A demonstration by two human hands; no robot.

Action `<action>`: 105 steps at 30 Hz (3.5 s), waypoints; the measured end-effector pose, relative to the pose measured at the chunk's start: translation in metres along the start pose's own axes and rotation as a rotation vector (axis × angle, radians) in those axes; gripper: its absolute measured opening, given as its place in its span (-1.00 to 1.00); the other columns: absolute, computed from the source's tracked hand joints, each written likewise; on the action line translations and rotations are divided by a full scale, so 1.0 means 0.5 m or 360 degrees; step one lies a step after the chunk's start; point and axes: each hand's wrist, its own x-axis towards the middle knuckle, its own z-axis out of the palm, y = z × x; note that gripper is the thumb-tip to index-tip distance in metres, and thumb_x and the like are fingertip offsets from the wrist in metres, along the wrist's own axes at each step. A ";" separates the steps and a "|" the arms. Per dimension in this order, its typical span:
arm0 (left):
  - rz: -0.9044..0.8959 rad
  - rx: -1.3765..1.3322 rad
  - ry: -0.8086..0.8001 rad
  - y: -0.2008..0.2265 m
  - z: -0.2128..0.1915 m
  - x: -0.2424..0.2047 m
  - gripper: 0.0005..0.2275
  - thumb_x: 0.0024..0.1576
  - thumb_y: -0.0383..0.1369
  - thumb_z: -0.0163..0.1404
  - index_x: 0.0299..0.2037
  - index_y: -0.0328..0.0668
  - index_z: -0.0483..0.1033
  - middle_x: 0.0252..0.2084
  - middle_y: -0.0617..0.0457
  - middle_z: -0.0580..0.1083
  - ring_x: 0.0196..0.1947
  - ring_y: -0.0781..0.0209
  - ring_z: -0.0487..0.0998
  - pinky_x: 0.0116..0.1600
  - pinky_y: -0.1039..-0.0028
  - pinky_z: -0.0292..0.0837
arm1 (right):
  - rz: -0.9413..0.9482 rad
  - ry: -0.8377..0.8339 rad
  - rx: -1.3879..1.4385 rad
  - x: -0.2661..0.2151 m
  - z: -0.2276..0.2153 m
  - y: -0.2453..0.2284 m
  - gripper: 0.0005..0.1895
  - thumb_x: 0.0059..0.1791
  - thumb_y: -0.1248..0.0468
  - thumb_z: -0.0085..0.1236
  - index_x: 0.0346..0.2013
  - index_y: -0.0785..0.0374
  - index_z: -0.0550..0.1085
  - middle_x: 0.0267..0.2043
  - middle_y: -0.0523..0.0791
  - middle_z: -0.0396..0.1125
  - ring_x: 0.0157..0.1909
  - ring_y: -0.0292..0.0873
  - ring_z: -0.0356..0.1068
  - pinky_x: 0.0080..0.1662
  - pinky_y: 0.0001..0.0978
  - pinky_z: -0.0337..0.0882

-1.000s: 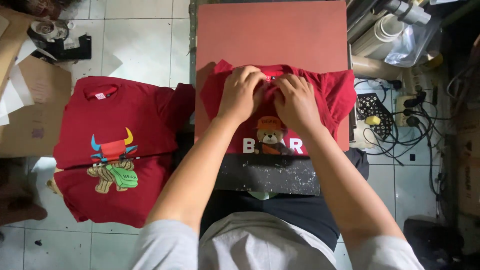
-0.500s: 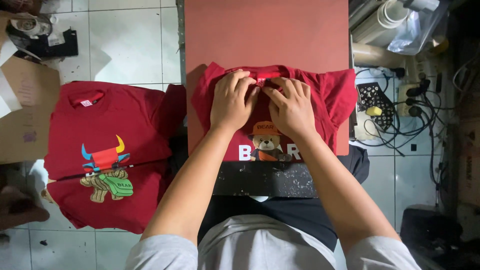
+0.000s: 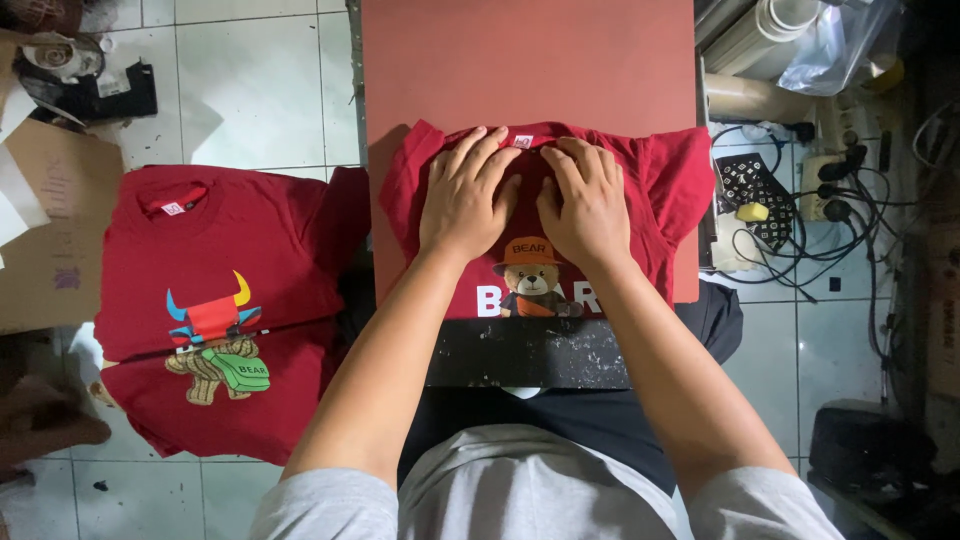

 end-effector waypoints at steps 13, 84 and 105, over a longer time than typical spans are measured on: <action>0.0022 0.0040 0.0014 -0.007 0.013 0.000 -0.66 0.33 -0.07 -0.11 0.29 0.25 0.37 0.33 0.20 0.35 0.39 0.13 0.29 0.25 0.14 0.30 | -0.0091 0.0034 -0.0079 0.003 -0.011 -0.009 -0.65 -0.13 0.26 0.21 -0.04 0.11 0.56 0.04 -0.04 0.31 0.12 0.06 0.29 -0.01 -0.15 0.29; 0.0137 -0.0049 0.0150 -0.023 0.039 -0.011 -0.80 0.33 -0.13 -0.07 0.01 0.11 0.54 0.19 0.20 0.43 0.30 0.13 0.38 0.24 0.15 0.32 | -0.0090 -0.0007 -0.0101 -0.011 -0.034 -0.004 -0.77 -0.05 0.27 0.20 -0.10 0.15 0.60 0.10 -0.05 0.37 0.19 0.05 0.33 0.13 -0.08 0.29; 0.0281 -0.0048 0.0501 -0.033 0.048 -0.014 -0.88 0.23 -0.16 0.09 -0.19 0.09 0.52 -0.12 0.18 0.39 0.00 0.11 0.47 0.03 0.24 0.42 | -0.0082 -0.0033 0.0223 -0.116 -0.074 -0.002 -0.72 -0.03 0.10 0.31 -0.09 0.12 0.56 0.07 -0.07 0.39 0.16 0.07 0.38 0.10 -0.03 0.34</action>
